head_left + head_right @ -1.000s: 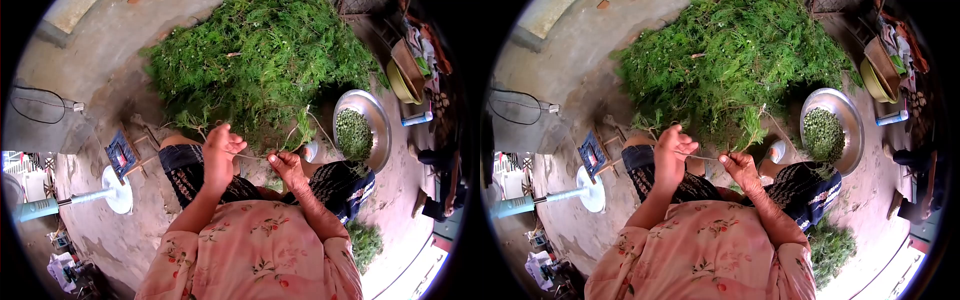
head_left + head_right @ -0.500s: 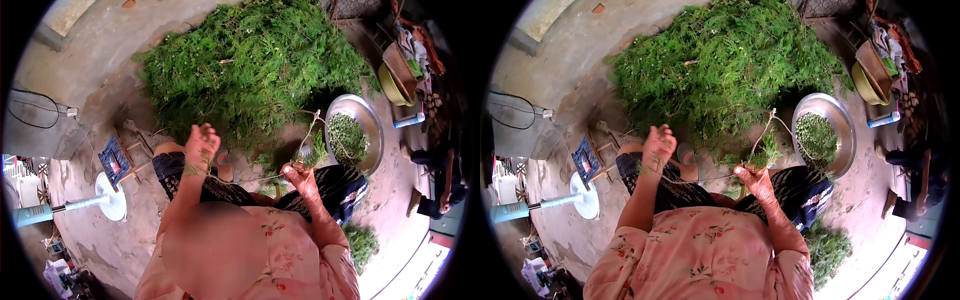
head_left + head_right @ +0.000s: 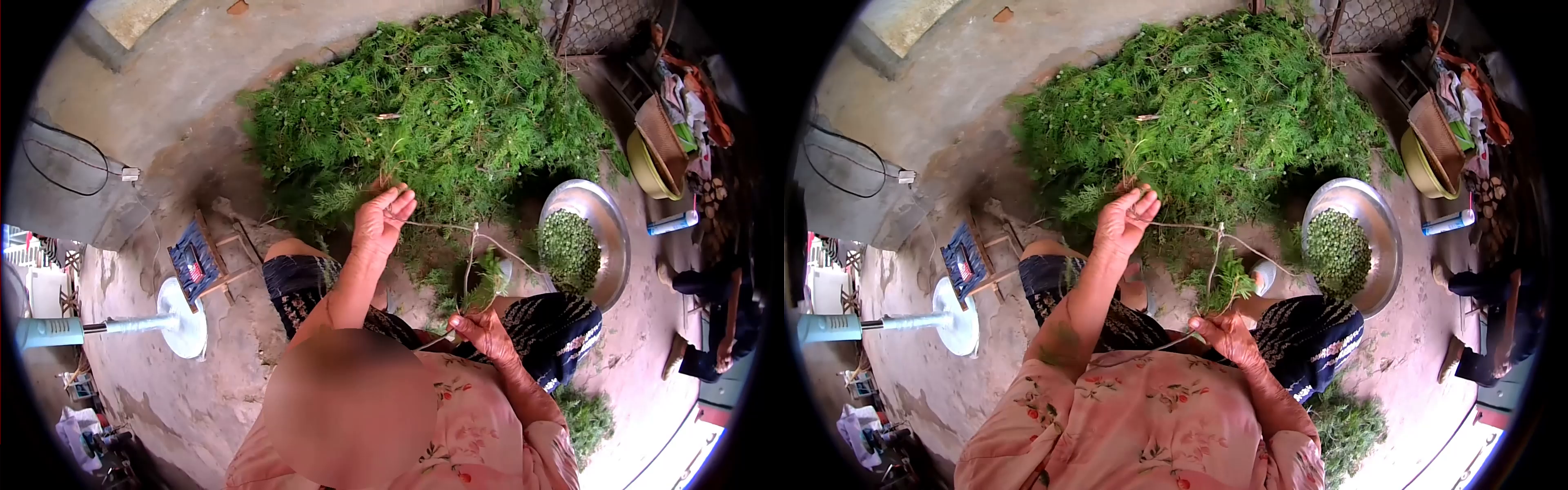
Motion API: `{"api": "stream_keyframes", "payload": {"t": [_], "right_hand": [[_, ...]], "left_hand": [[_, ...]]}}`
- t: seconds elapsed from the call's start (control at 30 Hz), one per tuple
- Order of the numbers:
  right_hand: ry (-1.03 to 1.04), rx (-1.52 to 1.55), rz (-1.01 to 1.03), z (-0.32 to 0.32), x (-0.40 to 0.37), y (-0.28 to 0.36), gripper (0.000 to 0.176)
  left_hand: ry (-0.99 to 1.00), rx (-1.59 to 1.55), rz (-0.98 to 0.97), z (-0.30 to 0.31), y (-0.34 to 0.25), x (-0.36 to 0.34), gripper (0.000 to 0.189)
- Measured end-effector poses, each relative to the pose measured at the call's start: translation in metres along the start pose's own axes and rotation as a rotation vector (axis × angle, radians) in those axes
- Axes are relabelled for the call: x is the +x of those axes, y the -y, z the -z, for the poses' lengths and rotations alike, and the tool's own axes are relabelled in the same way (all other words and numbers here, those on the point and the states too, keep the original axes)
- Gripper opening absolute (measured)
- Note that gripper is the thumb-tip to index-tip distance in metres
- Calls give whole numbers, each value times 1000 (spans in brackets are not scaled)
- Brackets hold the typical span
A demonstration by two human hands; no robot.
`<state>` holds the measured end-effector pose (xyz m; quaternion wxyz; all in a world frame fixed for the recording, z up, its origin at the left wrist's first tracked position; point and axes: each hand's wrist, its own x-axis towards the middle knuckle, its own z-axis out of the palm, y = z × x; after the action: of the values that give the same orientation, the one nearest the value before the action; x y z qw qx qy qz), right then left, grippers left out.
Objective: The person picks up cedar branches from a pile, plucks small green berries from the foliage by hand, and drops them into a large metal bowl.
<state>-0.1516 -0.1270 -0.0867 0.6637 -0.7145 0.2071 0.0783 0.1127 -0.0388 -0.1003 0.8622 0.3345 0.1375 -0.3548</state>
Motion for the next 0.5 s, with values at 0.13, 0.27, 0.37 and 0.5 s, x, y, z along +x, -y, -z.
{"api": "stream_keyframes", "payload": {"t": [0.13, 0.27, 0.37, 0.5], "right_hand": [[-76, -72, 21, -1, 1, 7, 36], [-198, -228, 123, 4, 5, -1, 26], [-343, -214, 255, 15, 7, 5, 19], [-659, -159, 118, 58, -3, 39, 20]], "left_hand": [[76, 101, -115, -5, -25, -12, 12], [111, 104, -220, -8, -36, -17, 15], [137, 91, -222, 1, -40, -10, 19], [-111, 281, -130, 27, -41, -10, 32]]}}
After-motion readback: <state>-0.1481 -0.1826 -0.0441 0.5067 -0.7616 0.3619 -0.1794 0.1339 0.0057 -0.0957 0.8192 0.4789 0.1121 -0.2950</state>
